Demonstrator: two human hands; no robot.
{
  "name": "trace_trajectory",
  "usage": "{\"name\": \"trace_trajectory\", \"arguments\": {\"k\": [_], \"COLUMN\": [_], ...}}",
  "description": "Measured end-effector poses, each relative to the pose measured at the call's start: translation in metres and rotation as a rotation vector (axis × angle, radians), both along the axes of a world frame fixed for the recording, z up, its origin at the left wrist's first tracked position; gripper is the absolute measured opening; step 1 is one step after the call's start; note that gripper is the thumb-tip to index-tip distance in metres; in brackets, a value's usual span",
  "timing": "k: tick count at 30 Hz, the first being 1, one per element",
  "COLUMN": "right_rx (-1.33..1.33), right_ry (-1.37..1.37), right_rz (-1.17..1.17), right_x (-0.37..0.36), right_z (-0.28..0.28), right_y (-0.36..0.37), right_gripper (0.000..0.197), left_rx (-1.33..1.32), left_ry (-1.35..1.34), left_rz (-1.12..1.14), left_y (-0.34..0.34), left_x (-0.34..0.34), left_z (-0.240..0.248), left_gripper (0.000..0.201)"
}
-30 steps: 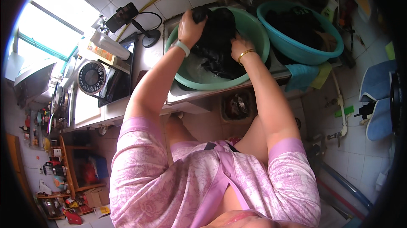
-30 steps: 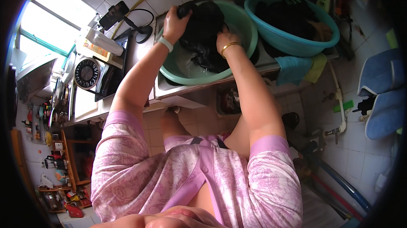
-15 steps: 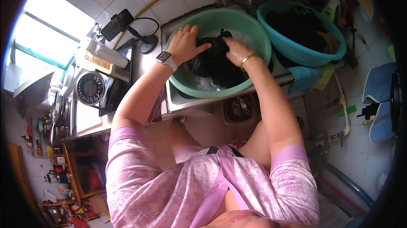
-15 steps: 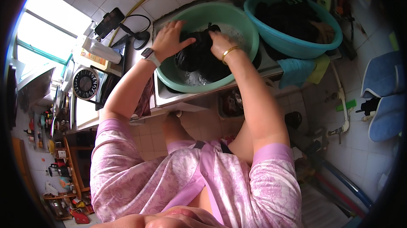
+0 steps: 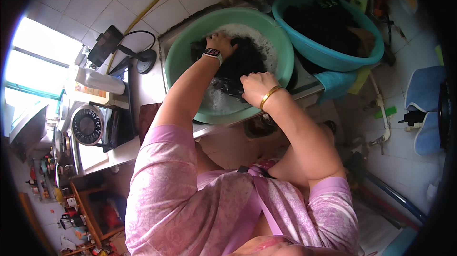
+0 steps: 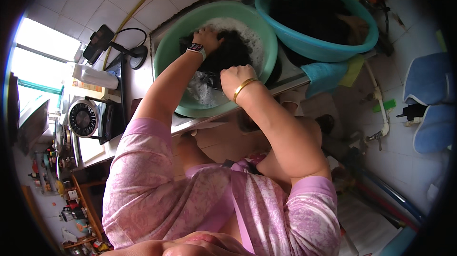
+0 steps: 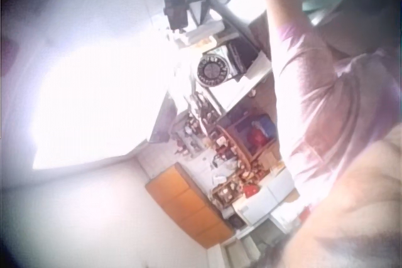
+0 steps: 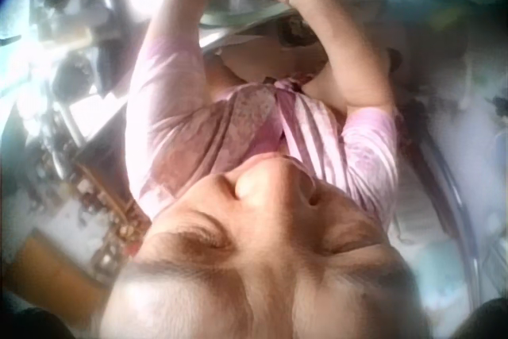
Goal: The person washes a dark garment by hand in a basin of soapy water, scrubbing the fabric and eventually rinsing it.
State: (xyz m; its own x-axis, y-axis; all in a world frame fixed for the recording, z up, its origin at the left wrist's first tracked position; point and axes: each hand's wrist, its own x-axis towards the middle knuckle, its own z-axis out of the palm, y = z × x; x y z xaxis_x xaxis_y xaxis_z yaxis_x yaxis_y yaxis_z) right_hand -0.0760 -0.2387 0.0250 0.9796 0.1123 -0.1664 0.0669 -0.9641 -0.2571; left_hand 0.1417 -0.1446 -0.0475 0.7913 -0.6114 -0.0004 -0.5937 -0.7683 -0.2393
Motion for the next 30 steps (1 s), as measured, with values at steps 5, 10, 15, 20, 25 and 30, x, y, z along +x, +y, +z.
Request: {"name": "trace_trajectory", "arguments": {"k": [5,10,15,20,25,30], "right_rx": [-0.007,0.157,0.176,-0.033,-0.148,-0.12], "right_ry": [-0.066,0.031,0.29,0.31,0.238,0.215], "right_rz": [0.026,0.041,0.114,0.058,0.0,-0.161], "right_x": [0.012,0.016,0.025,0.039,0.044,0.037], "right_z": [-0.004,-0.002,-0.003,-0.025,-0.017,0.016], "right_y": [-0.002,-0.014,-0.008,0.003,-0.007,-0.017], "right_gripper": [0.025,0.034,0.048,0.044,0.038,0.032], "left_rx": [-0.041,-0.178,-0.405,-0.611,-0.578,-0.258], "left_ry": [-0.139,-0.116,-0.108,-0.215,-0.197,0.354], "left_rz": [0.123,-0.021,0.022,-0.074,-0.198,-0.017], "left_y": [0.006,0.001,0.038,0.079,0.126,0.148], "left_x": [0.039,0.01,-0.018,-0.063,-0.127,-0.166], "left_z": [-0.027,-0.003,0.042,0.064,0.081,0.128], "left_gripper": [0.046,0.038,0.037,0.034,0.029,0.049]}}
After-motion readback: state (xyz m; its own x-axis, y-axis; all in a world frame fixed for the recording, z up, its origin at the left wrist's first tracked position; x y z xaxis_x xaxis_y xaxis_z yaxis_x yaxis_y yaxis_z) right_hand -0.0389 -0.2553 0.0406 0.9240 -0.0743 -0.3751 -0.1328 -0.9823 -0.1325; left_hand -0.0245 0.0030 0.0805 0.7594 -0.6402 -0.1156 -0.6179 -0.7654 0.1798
